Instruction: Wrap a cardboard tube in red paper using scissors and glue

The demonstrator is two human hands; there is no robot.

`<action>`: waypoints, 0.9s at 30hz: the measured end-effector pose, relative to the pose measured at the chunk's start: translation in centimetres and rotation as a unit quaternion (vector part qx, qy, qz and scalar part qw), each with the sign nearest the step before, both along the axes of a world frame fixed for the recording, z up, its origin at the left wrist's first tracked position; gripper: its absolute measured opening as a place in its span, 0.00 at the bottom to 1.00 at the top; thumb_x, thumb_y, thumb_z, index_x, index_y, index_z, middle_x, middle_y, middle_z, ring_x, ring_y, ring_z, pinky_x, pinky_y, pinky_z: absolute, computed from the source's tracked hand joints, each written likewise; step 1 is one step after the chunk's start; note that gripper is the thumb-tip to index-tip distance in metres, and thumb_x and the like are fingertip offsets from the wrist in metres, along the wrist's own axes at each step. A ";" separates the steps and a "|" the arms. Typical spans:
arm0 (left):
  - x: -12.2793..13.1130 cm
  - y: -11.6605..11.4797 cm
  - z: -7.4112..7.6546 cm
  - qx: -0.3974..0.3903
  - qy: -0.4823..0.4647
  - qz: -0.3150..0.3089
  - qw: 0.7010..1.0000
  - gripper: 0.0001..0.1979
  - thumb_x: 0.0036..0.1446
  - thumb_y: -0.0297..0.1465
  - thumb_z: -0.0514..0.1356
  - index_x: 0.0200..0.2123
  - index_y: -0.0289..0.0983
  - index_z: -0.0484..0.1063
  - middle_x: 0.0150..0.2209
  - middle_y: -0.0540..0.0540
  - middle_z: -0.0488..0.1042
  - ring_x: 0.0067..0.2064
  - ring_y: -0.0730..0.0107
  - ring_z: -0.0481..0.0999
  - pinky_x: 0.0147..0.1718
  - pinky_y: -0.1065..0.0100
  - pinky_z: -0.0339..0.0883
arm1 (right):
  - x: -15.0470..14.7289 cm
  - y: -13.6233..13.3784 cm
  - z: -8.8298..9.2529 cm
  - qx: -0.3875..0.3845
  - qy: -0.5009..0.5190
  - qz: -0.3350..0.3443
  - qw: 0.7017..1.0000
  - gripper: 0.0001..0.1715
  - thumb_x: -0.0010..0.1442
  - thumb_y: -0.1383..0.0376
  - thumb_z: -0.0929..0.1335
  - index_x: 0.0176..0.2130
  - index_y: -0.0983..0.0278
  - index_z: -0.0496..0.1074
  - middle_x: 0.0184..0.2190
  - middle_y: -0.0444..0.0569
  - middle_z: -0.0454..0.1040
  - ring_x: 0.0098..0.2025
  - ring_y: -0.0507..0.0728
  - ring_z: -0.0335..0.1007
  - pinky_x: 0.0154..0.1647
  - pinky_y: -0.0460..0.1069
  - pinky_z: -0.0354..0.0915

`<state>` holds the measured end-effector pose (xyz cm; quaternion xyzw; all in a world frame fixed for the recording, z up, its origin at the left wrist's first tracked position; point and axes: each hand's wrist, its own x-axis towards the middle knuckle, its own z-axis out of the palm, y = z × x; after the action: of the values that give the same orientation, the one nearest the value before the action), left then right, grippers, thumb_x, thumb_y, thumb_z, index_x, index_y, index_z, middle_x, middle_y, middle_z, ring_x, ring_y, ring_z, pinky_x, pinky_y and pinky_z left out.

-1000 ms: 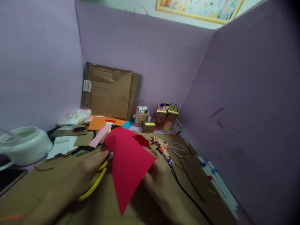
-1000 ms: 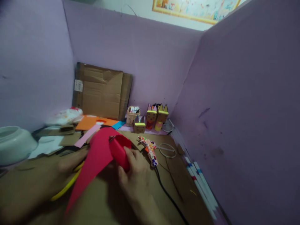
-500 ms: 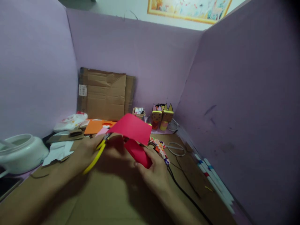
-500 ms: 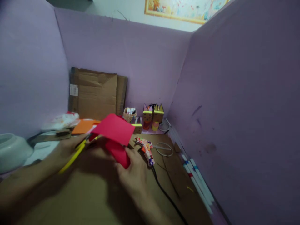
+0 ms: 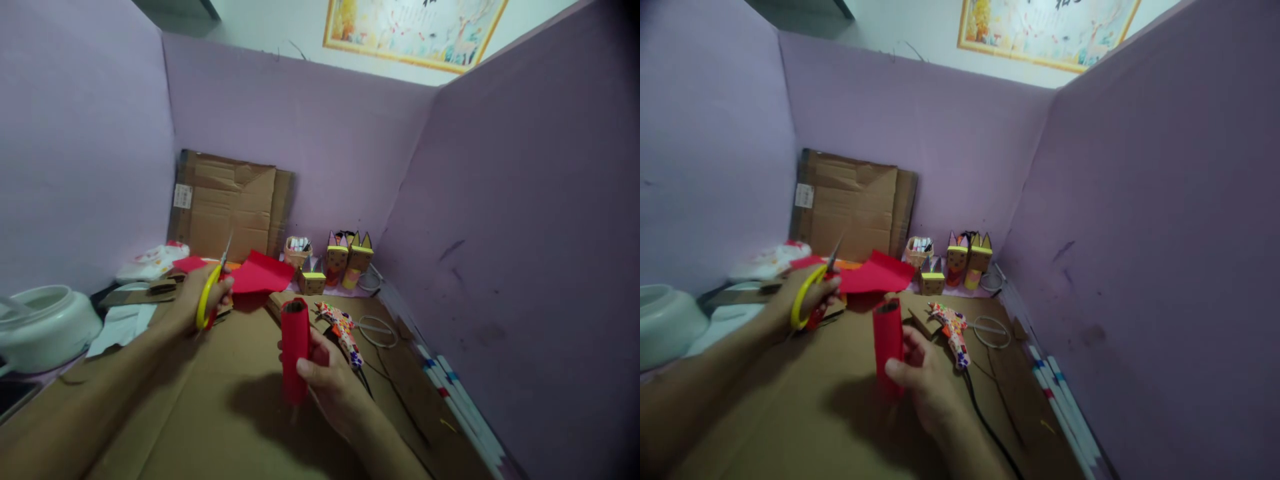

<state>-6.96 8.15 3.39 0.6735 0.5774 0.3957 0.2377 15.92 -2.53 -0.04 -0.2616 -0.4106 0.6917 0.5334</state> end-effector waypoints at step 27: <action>1.2 -6.0 -3.1 -0.089 0.357 0.044 0.929 0.22 0.55 0.37 0.49 0.49 0.35 0.69 0.39 0.31 0.78 0.40 0.41 0.77 0.31 0.57 0.65 | -0.4 0.2 -0.2 -0.068 0.088 0.016 0.994 0.21 0.50 0.56 0.74 0.41 0.64 0.73 0.34 0.48 0.76 0.31 0.53 0.72 0.40 0.52 0.71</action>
<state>-5.76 2.19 0.28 0.7203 0.6859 0.0865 0.0568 15.49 -2.34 -0.28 -0.2287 -0.3185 0.7466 0.5374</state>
